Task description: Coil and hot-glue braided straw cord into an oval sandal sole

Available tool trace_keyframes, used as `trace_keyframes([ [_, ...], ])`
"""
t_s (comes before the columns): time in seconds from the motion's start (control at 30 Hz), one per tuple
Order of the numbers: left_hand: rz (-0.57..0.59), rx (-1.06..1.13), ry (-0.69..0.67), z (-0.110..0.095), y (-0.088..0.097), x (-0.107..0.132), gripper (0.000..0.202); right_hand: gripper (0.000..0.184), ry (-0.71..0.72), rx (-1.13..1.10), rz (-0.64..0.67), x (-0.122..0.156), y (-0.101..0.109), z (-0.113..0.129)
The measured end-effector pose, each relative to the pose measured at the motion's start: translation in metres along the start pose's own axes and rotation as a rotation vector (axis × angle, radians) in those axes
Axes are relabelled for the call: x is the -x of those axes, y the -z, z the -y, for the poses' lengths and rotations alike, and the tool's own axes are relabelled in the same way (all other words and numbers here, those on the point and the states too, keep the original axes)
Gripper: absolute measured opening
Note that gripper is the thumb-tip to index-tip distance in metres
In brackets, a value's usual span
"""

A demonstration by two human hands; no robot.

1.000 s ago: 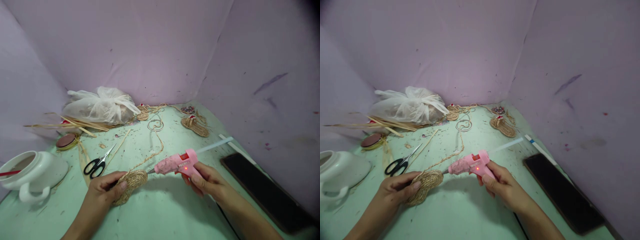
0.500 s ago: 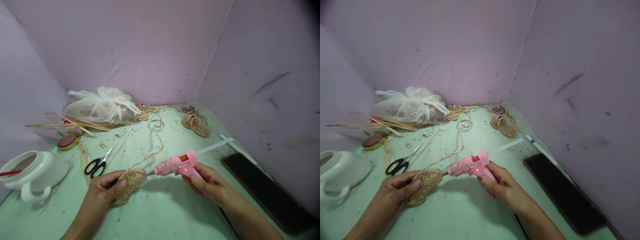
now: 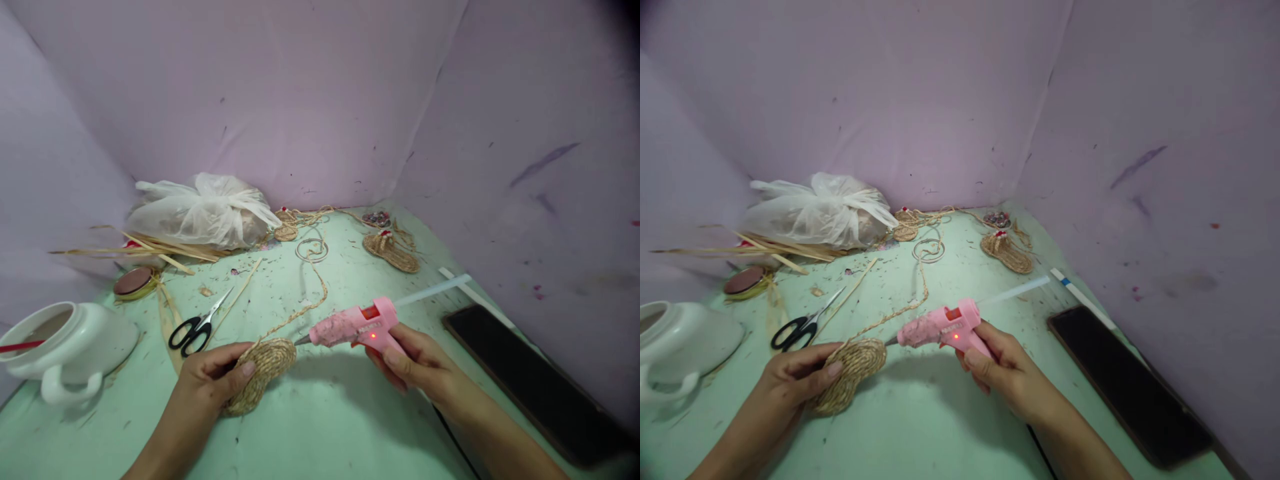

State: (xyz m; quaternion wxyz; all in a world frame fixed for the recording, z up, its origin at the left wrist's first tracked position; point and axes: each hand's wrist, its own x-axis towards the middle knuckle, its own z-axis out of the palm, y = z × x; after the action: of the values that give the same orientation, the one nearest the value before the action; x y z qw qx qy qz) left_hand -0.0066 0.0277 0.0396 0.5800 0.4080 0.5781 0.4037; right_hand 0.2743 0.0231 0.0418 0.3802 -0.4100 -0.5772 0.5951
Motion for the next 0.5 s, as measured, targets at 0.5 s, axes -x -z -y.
trace_keyframes([
  [0.5, -0.037, 0.042, 0.02, 0.0027, -0.0051, 0.0006, 0.027, 0.034, -0.02, 0.013, -0.03, -0.0009, 0.0024, -0.0017],
])
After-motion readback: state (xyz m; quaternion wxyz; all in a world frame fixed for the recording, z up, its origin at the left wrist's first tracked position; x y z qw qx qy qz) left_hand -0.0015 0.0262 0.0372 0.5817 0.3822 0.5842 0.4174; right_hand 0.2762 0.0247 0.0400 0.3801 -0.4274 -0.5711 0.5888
